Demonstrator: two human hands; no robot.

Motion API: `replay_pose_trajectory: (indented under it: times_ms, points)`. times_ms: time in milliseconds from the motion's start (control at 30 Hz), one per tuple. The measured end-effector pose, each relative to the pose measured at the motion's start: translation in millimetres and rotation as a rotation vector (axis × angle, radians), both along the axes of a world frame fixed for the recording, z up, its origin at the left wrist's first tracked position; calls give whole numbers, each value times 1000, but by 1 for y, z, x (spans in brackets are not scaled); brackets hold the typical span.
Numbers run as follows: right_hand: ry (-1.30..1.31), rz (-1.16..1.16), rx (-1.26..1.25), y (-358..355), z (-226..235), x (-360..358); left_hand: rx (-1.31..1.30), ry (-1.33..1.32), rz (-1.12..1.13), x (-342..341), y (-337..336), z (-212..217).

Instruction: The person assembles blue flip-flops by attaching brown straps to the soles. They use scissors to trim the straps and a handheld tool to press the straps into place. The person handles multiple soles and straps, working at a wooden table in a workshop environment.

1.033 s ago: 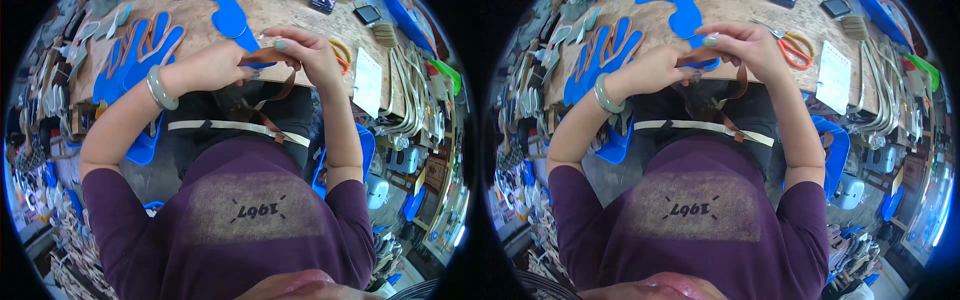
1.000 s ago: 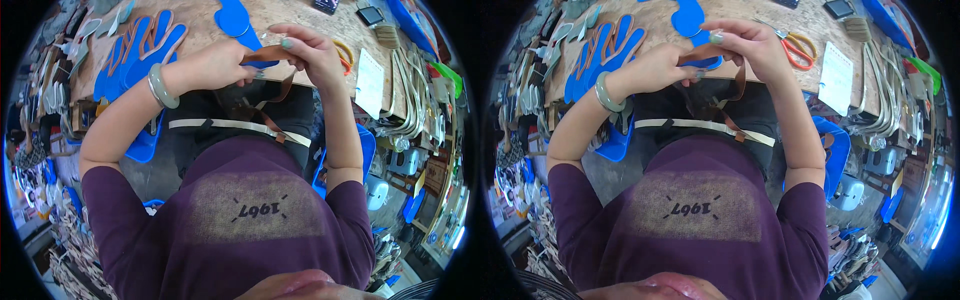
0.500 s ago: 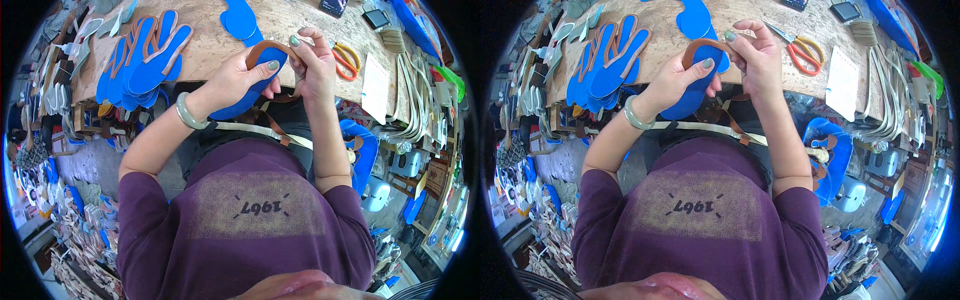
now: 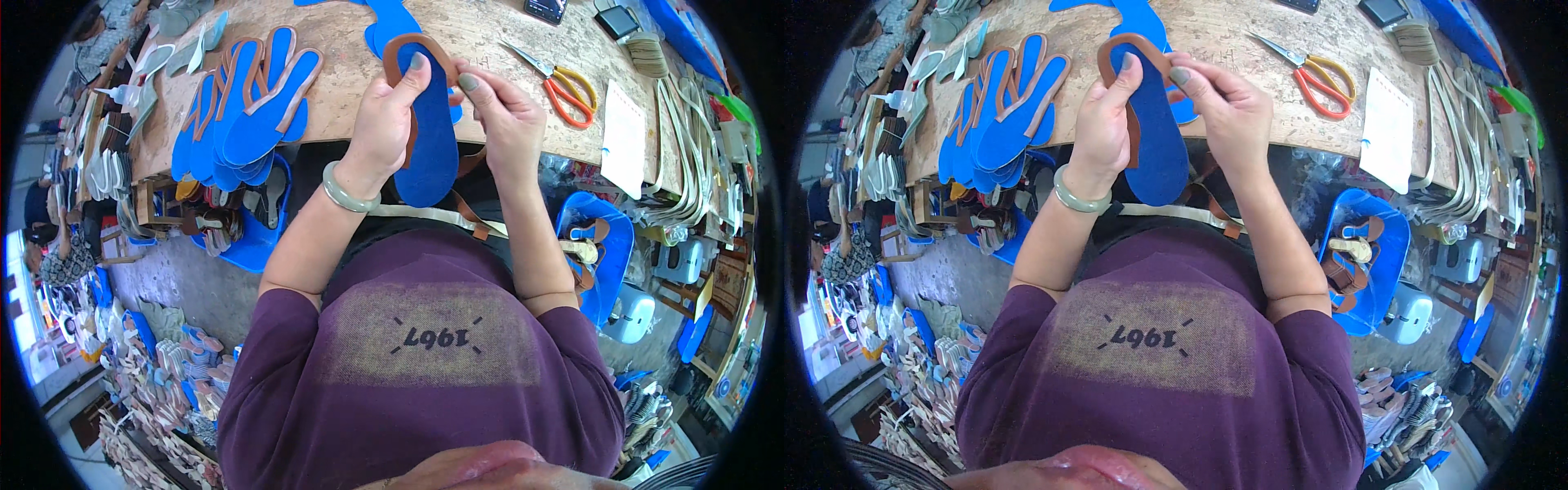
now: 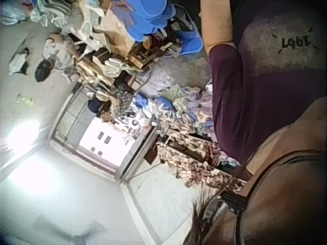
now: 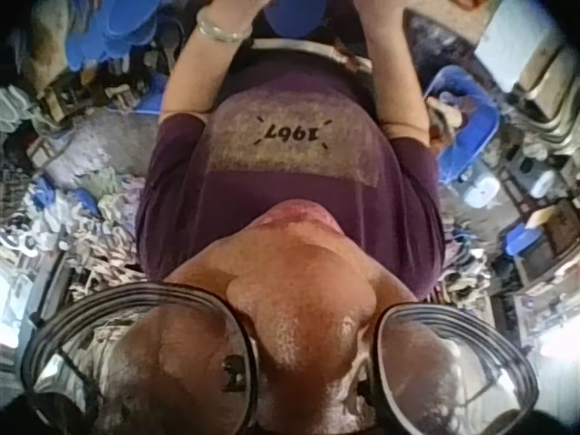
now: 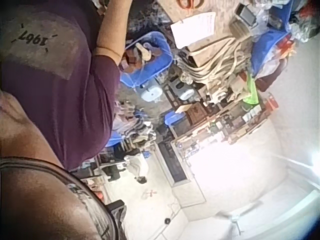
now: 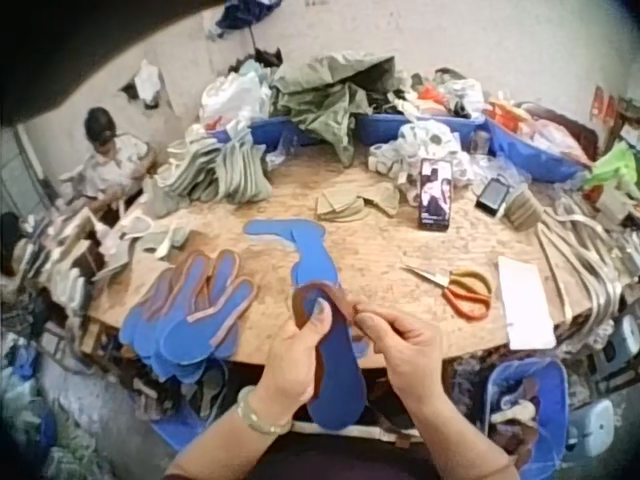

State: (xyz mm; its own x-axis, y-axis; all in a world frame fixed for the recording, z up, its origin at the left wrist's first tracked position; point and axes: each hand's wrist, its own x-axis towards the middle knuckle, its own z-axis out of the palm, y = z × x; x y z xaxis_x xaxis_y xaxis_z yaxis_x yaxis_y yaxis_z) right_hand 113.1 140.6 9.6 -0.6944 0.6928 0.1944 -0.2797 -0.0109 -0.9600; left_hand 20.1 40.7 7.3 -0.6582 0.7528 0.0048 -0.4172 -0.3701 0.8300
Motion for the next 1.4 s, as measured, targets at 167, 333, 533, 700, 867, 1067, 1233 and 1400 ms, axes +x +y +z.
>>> replay_pose_trajectory:
  times_ms: [167, 333, 533, 700, 867, 1067, 1233, 1400]
  points:
    - [-117, -50, 33, -16, -10, 4, 129, 88, 24, -8, 3, 8]
    - [-41, -41, 33, -20, -20, 2, 140, 105, 53, -7, 1, 8]
    - [-27, 30, -34, -20, -21, 0, 137, 37, 57, -7, 0, 7]
    - [-2, 80, -89, -18, -22, -1, 113, 30, 54, -8, -3, 9]
    - [32, 41, -112, -15, -18, 0, 72, 43, 85, -5, -2, 15]
    - [-23, 99, -166, -16, -21, 0, 82, 29, 96, -6, -1, 15]
    - [-87, 197, -187, -8, -24, -3, 91, -4, 85, -7, -1, 13]
    - [-216, 254, -52, -8, -25, -3, -6, 72, 97, 2, -3, 6]
